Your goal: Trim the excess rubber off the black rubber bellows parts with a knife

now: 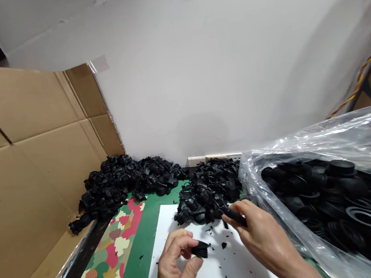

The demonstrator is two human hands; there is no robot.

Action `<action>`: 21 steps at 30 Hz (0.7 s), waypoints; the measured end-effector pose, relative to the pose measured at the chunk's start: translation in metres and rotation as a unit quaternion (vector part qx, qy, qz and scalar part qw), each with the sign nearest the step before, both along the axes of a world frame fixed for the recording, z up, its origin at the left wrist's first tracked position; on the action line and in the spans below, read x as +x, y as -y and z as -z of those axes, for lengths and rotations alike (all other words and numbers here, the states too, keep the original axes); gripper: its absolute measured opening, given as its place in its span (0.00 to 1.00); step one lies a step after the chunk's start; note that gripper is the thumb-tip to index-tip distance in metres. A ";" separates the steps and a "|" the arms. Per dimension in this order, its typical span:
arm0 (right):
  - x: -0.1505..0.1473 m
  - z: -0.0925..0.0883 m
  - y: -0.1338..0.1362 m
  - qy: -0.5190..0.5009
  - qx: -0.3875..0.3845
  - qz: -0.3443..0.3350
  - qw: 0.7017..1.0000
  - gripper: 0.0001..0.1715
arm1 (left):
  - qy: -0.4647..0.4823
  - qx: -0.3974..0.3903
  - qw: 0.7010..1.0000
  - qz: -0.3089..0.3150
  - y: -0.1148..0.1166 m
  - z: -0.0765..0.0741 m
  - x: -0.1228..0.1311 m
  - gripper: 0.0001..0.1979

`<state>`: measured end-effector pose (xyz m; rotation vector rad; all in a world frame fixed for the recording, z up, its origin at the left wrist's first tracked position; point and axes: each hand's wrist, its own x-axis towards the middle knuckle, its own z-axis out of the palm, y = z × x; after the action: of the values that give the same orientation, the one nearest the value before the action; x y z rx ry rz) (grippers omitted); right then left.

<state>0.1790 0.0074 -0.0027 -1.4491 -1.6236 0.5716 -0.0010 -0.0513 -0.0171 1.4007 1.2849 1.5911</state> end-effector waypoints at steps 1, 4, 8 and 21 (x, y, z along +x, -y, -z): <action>-0.003 -0.002 0.005 -0.024 -0.009 -0.026 0.999 0.10 | 0.021 -0.011 1.000 0.015 -0.001 0.000 -0.001 0.04; -0.017 -0.002 0.019 -0.145 -0.080 -0.156 0.974 0.07 | 0.115 -0.072 0.989 0.062 -0.004 -0.003 0.000 0.08; -0.036 0.008 0.030 -0.235 -0.101 -0.189 0.948 0.04 | 0.254 -0.139 0.953 0.089 -0.003 -0.008 0.005 0.19; -0.035 0.013 0.028 -0.253 -0.103 -0.194 0.942 0.20 | 0.254 -0.148 0.950 0.101 -0.009 0.003 0.010 0.21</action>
<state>0.1437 -0.0204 -0.0162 -1.0001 -1.4573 1.2615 0.0093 -0.0423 -0.0199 0.8306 0.9822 1.4229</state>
